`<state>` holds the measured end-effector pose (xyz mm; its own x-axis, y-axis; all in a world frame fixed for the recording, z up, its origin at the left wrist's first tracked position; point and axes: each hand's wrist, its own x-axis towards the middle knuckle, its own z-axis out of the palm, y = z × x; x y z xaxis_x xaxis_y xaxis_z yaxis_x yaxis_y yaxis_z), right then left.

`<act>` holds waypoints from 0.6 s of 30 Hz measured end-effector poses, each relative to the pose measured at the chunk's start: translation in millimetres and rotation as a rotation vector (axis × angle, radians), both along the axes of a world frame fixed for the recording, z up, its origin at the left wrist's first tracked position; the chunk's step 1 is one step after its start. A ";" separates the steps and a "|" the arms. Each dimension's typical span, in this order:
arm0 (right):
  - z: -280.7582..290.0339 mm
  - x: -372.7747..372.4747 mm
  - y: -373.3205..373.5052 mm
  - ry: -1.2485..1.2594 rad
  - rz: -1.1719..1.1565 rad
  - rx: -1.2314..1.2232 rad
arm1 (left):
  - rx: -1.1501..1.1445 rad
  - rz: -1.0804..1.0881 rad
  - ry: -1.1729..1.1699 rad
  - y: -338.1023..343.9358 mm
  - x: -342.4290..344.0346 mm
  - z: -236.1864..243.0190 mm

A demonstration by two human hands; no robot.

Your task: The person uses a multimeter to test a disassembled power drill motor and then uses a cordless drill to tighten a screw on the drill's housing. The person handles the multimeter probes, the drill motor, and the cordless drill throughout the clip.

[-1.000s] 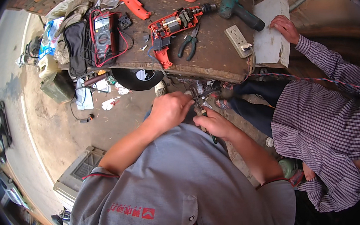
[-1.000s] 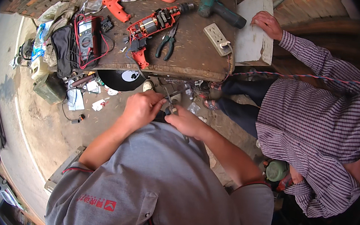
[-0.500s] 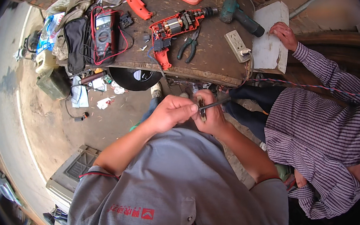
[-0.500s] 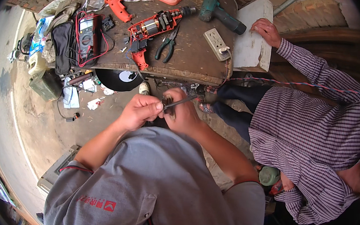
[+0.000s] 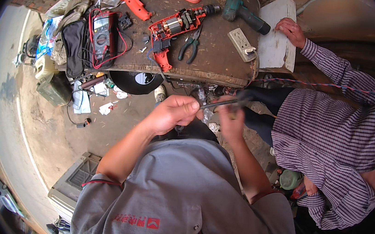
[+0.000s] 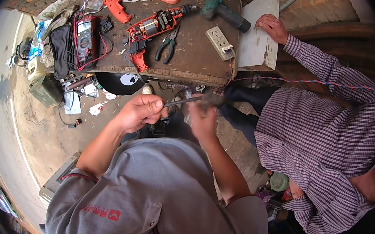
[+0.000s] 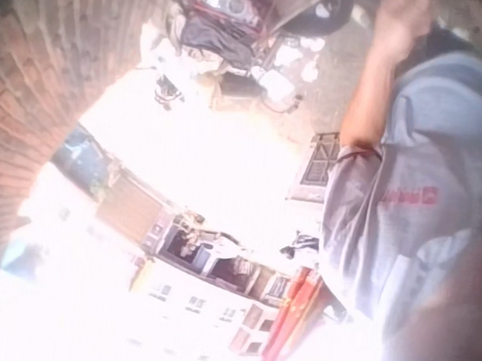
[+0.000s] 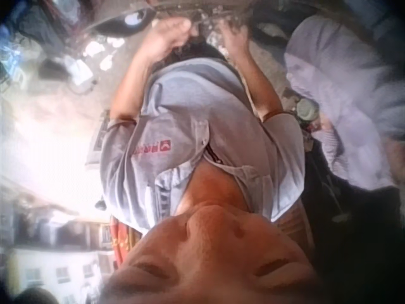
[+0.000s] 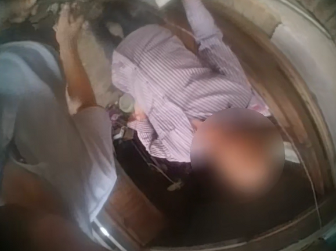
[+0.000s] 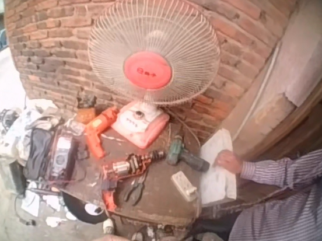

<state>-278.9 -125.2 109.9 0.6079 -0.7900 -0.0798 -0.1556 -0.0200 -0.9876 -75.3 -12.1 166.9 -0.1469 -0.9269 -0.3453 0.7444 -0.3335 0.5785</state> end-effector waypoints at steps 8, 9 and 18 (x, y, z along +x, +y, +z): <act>90.5 19.4 -29.5 -0.066 -0.025 0.260 | -0.104 -0.016 -0.228 1.5 -16.7 5.7; 84.4 21.0 -27.9 -0.053 -0.024 0.320 | -0.165 0.027 -0.264 1.4 -18.7 7.6; 68.3 31.9 -3.4 -0.413 0.179 1.180 | -0.359 0.235 -0.390 10.6 -32.7 4.3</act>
<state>-247.0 -128.6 178.1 0.8464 -0.2720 -0.4579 0.0819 0.9160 -0.3927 -108.0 -1.5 171.3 0.1522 -0.9883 0.0099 0.4841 0.0833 0.8710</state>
